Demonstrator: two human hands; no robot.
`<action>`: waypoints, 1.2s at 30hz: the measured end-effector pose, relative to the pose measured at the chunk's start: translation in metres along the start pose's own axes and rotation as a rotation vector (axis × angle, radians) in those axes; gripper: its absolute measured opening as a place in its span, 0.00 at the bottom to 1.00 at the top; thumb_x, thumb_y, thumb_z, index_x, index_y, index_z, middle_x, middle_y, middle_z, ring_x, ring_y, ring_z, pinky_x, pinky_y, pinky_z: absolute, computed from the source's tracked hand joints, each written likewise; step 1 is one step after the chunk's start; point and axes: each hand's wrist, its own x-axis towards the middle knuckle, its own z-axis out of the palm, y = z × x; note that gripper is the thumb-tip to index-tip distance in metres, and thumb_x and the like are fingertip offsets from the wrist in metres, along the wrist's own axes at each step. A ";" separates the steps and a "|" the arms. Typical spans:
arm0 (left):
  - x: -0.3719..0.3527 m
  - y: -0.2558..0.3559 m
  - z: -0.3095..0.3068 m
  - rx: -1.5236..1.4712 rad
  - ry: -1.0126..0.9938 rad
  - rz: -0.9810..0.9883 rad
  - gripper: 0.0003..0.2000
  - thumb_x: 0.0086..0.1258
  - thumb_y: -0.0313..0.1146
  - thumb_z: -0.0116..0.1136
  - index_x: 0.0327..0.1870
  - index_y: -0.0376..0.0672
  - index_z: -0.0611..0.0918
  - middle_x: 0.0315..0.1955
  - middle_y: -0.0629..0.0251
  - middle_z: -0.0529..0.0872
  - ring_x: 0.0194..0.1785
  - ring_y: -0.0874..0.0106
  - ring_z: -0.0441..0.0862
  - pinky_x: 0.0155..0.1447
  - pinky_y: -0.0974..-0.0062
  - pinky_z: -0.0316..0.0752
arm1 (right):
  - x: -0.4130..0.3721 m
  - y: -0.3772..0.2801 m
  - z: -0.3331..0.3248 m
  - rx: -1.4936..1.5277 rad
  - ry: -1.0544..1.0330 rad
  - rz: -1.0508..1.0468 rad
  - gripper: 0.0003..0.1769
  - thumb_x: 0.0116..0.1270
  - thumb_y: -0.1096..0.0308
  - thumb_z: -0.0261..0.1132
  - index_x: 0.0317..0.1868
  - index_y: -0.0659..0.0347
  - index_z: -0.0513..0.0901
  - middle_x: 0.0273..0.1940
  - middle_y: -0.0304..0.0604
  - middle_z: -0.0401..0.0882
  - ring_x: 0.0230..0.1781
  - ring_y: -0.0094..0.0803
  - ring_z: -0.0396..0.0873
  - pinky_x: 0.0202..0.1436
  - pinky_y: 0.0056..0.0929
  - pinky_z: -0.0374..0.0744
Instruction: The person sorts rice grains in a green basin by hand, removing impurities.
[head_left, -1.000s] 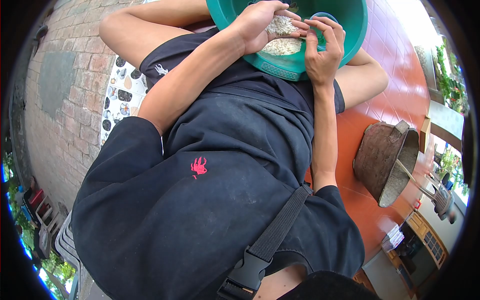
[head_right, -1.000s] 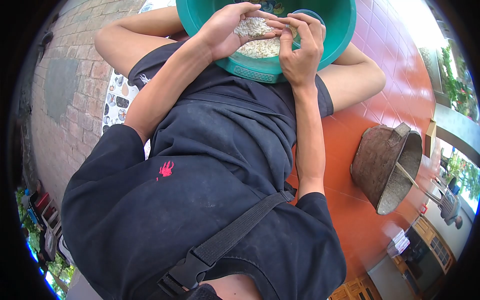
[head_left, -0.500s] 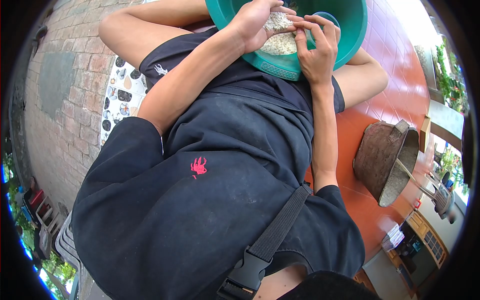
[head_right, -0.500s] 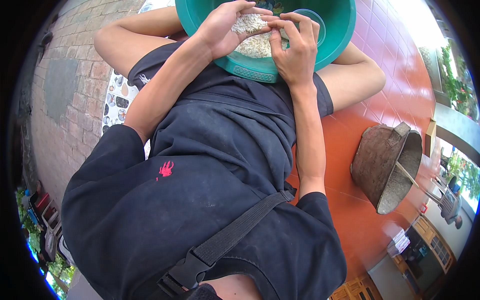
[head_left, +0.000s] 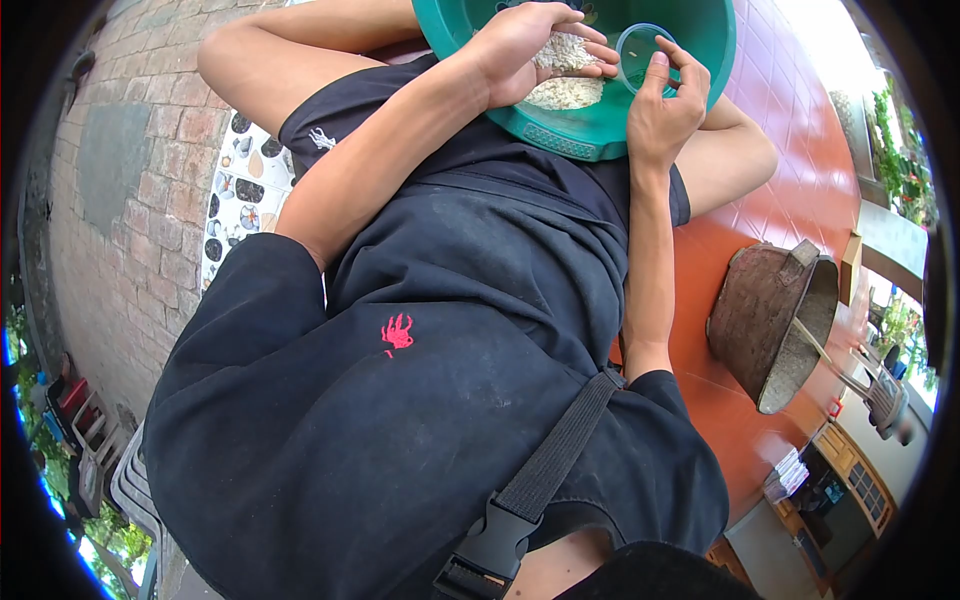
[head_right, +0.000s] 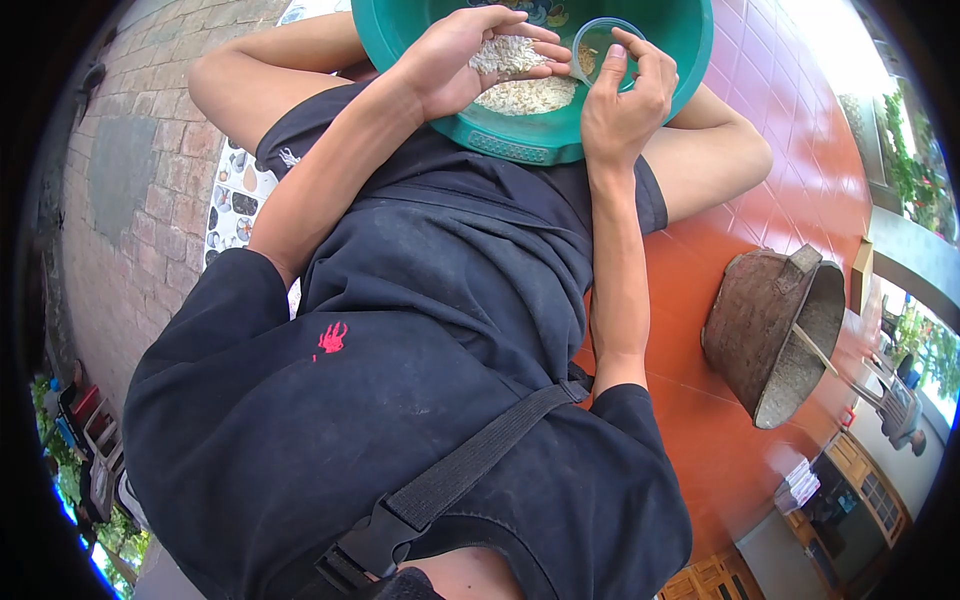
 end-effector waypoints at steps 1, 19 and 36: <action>-0.001 0.000 0.000 0.001 0.000 -0.001 0.22 0.87 0.38 0.36 0.56 0.25 0.78 0.46 0.45 0.89 0.46 0.58 0.90 0.53 0.61 0.89 | 0.000 0.001 0.000 0.011 -0.011 0.006 0.05 0.74 0.72 0.65 0.44 0.60 0.88 0.46 0.45 0.85 0.50 0.40 0.81 0.54 0.36 0.77; 0.015 -0.014 -0.021 -0.042 0.037 0.154 0.12 0.84 0.34 0.47 0.48 0.37 0.82 0.40 0.58 0.88 0.42 0.65 0.88 0.48 0.67 0.86 | -0.003 -0.007 0.007 -0.110 -0.254 -0.437 0.10 0.69 0.66 0.73 0.49 0.52 0.93 0.51 0.39 0.84 0.53 0.40 0.78 0.56 0.37 0.79; 0.000 -0.011 -0.013 0.308 0.080 0.225 0.18 0.85 0.39 0.50 0.55 0.30 0.84 0.49 0.53 0.88 0.53 0.65 0.88 0.62 0.65 0.85 | -0.002 -0.015 0.004 0.042 -0.339 -0.329 0.05 0.68 0.71 0.73 0.42 0.62 0.88 0.50 0.41 0.84 0.52 0.39 0.79 0.52 0.34 0.83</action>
